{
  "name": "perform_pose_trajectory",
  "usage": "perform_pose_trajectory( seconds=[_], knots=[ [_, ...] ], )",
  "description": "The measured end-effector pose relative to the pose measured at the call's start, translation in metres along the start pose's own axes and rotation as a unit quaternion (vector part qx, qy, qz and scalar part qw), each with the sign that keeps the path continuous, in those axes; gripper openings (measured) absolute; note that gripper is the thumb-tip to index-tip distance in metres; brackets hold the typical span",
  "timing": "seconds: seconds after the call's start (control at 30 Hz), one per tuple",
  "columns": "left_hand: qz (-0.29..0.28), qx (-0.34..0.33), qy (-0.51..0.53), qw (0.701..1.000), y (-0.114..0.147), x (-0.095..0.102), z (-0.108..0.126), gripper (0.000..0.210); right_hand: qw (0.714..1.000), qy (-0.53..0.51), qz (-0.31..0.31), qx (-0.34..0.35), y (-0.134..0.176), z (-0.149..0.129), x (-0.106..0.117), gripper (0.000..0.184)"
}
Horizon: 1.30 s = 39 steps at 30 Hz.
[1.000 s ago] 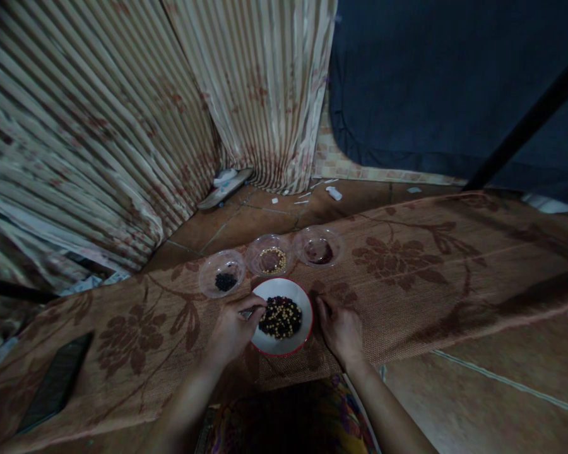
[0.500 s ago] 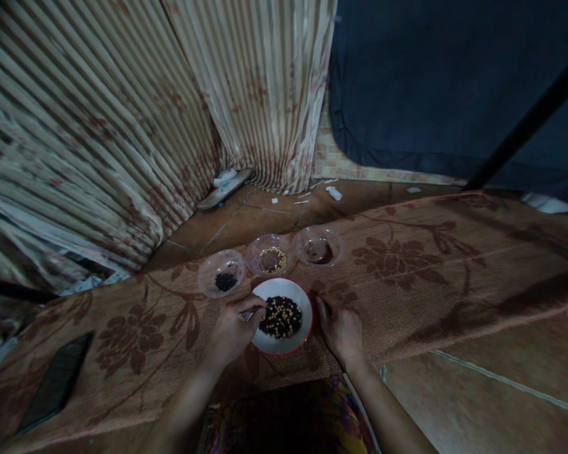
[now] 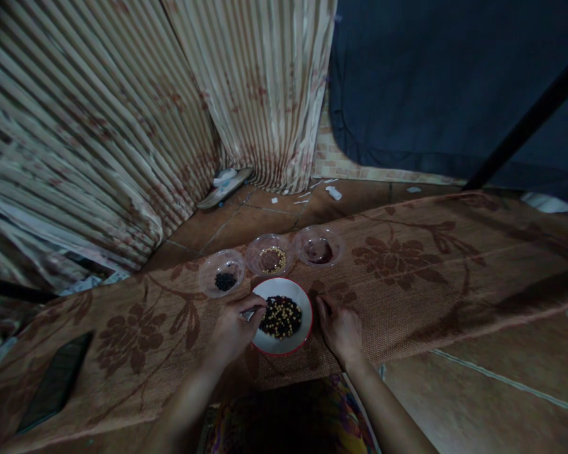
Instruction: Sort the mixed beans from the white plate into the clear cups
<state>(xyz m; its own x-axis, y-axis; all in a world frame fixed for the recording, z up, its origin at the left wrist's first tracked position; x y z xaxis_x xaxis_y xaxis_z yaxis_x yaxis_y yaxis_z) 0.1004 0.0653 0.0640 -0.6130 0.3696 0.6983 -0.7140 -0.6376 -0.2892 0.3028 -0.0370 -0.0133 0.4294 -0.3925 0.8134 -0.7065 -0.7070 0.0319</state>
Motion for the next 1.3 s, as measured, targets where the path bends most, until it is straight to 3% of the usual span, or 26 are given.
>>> perform_pose_trajectory(
  seconds=[0.63, 0.9, 1.3],
  knots=[
    [0.002, -0.015, -0.001, 1.0, 0.0005, -0.0021, 0.0019, 0.017, 1.0, 0.001, 0.003, 0.004, 0.0005, -0.0003, 0.0003, 0.037],
    [-0.033, -0.053, -0.014, 0.998, -0.0033, -0.0007, 0.0066, 0.021, 1.0, 0.007, 0.006, 0.006, 0.0006, -0.0005, 0.0008, 0.037],
    [-0.02, -0.057, 0.008, 0.998, -0.0018, -0.0024, 0.0025, 0.018, 1.0, 0.009, 0.008, -0.001, 0.0001, 0.0, -0.0008, 0.038]
  ],
)
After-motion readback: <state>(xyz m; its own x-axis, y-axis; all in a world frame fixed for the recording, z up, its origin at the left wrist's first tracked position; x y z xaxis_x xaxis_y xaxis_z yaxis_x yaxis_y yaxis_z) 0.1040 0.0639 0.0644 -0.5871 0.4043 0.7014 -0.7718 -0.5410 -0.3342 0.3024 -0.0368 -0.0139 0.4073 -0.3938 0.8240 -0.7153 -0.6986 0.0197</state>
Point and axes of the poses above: each hand's wrist, its own y-axis away from the middle knuckle, its own x-axis out of the back of the hand, z = x × y, the point moved 2 cm from there along -y, towards the middle knuckle, and after that the axes turned 14 degrees about -x, right-handed, at the moved point
